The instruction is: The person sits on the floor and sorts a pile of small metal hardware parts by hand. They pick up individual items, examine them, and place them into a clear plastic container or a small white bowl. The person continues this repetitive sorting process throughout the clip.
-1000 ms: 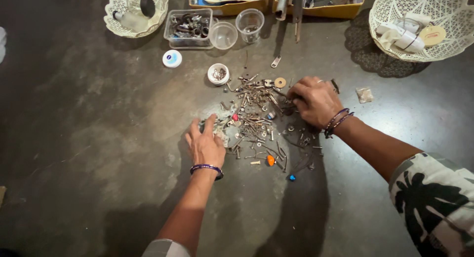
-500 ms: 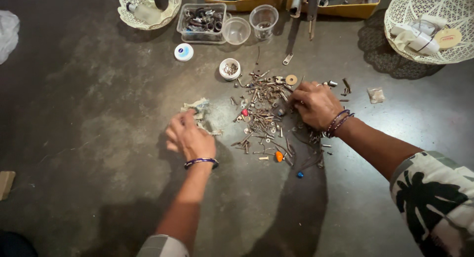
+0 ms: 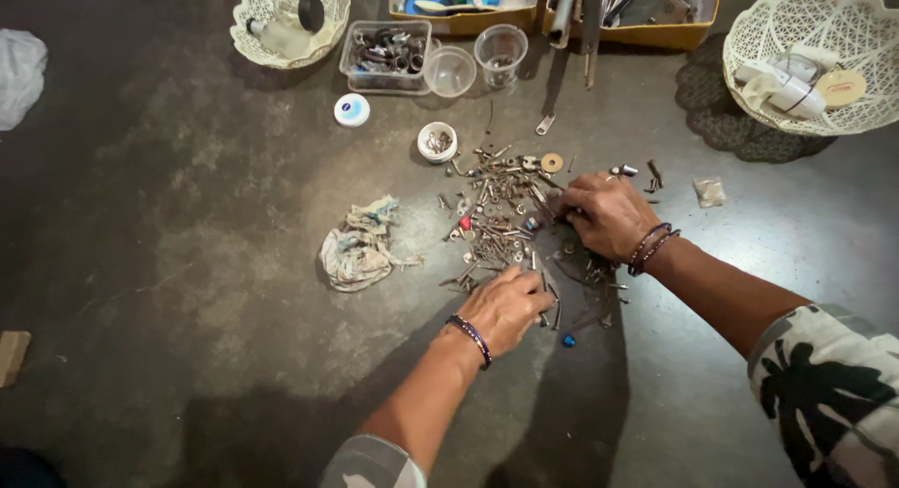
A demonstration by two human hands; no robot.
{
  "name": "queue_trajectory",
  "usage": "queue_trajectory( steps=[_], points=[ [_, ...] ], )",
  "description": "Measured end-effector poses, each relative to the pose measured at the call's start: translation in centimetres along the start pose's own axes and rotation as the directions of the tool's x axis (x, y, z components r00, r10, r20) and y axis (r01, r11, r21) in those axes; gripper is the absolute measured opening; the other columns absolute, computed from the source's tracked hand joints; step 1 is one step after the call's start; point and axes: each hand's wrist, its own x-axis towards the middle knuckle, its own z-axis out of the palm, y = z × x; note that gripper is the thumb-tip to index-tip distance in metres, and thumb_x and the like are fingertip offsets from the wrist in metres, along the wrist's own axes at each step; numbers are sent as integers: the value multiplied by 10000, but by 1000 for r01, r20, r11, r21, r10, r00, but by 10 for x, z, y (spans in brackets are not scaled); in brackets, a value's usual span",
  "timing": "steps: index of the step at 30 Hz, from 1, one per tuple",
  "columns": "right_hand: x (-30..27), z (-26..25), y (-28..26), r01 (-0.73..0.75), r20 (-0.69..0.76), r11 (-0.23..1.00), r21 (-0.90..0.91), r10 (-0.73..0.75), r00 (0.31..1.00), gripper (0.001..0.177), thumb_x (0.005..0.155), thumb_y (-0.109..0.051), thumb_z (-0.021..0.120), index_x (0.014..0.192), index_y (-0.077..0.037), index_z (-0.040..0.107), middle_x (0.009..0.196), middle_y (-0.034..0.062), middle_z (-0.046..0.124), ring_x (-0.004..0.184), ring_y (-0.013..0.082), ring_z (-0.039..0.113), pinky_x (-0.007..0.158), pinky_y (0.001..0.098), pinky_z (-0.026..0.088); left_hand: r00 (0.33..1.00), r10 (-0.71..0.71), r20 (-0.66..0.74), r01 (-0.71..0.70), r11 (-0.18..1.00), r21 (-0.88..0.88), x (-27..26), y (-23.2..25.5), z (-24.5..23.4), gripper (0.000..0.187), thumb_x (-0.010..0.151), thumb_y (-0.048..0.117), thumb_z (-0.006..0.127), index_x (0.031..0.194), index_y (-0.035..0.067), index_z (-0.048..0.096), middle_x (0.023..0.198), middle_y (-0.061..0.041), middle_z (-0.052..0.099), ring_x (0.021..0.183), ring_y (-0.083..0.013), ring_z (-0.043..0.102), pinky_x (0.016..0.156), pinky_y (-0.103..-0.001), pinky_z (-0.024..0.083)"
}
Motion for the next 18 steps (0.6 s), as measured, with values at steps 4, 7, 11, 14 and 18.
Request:
queue_trajectory(
  steps=[4, 7, 11, 14, 18],
  points=[
    [-1, 1, 3, -18, -2, 999, 31, 18, 1000, 231, 738, -29, 699, 953, -98, 745, 1045, 115, 704, 1000, 350, 649, 901, 455, 526, 1000, 15, 22, -16, 999, 33, 2, -6, -1, 402, 746, -31, 701, 1134, 73, 707, 1063, -135, 631, 1071, -345, 596, 894, -452, 516],
    [-2, 3, 4, -32, 6, 999, 41, 32, 999, 224, 743, -26, 695, 950, -96, 748, 1029, 115, 706, 1003, 352, 650, 904, 455, 526, 999, -38, -29, 35, 996, -78, 1, -15, -4, 373, 776, -45, 661, 1123, 77, 719, 1040, -129, 631, 1033, -342, 630, 895, -434, 531],
    [0, 5, 3, -43, 2, 997, 69, 43, 999, 222, 756, -31, 686, 957, -99, 749, 1025, 117, 704, 1002, 354, 651, 910, 451, 525, 889, -256, -379, 168, 954, -250, 12, -33, -8, 168, 830, -7, 666, 949, 85, 741, 1048, -110, 649, 941, -314, 685, 846, -394, 570],
    [4, 5, 3, -72, 17, 994, 88, 71, 997, 210, 769, -33, 674, 960, -90, 739, 1022, 122, 701, 1010, 352, 651, 909, 450, 527, 724, -489, -486, 421, 872, -251, 22, -55, -21, 156, 823, -2, 672, 911, 89, 762, 1045, -136, 628, 897, -328, 680, 797, -411, 565],
    [9, 3, -2, -151, 59, 973, 173, 142, 988, 212, 798, -46, 662, 998, -84, 724, 996, 131, 692, 946, 340, 667, 847, 448, 543, 750, -533, -393, 562, 826, -47, 30, -78, -26, 225, 764, -18, 673, 960, 75, 730, 1043, -188, 624, 942, -400, 650, 817, -481, 538]
  ],
)
